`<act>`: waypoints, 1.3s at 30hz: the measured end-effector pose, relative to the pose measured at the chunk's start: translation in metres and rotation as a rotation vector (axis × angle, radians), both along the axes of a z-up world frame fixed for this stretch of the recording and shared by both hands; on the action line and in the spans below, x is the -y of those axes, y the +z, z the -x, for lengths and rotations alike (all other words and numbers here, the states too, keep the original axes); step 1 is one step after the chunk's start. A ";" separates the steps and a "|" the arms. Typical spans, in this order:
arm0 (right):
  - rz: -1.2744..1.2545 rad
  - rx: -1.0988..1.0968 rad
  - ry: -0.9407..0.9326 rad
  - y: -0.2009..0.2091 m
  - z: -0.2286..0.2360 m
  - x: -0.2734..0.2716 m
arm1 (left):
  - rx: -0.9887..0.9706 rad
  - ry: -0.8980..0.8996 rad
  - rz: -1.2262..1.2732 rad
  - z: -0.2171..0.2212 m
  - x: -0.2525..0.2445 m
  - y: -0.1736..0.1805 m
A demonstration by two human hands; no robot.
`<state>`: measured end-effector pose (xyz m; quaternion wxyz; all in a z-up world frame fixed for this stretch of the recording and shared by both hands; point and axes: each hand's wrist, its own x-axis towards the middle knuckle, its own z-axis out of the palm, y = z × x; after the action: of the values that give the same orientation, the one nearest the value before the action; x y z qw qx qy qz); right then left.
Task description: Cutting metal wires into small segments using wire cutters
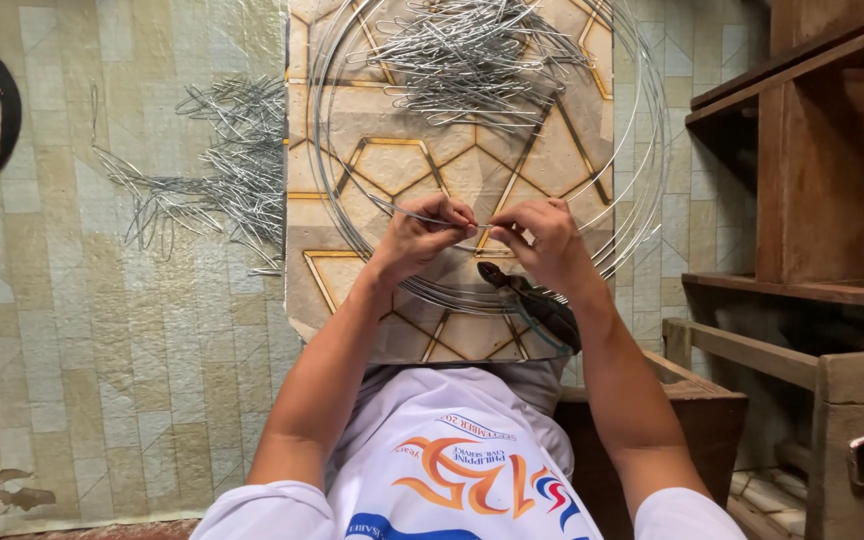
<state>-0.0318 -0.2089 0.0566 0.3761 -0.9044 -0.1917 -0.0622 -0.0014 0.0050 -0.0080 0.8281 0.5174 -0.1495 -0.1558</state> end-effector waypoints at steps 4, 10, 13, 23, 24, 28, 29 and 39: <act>-0.067 -0.171 0.027 0.018 -0.003 0.005 | -0.028 -0.007 -0.011 0.001 0.000 0.000; -0.122 -0.240 0.031 0.013 -0.008 0.004 | -0.007 -0.016 -0.029 -0.001 0.000 -0.009; -0.132 -0.262 0.034 0.017 -0.008 0.004 | -0.016 -0.023 -0.029 0.000 0.000 -0.006; -0.104 -0.379 0.000 0.020 -0.006 0.003 | 0.023 -0.030 -0.034 0.001 -0.002 0.007; -0.105 -0.398 -0.011 0.021 -0.006 0.003 | 0.037 -0.035 -0.043 0.001 -0.003 0.008; -0.091 -0.444 -0.039 0.023 -0.004 0.002 | 0.061 -0.048 -0.060 0.000 0.000 -0.004; -0.089 -0.444 -0.037 0.020 -0.005 0.002 | 0.062 -0.046 -0.057 0.000 0.000 -0.003; -0.046 -0.413 -0.058 0.008 -0.008 -0.001 | 0.002 0.055 -0.046 0.002 0.004 -0.013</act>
<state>-0.0239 -0.2076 0.0642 0.4262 -0.8942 -0.0829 0.1094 -0.0036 0.0008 -0.0214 0.8197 0.5405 -0.1324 -0.1359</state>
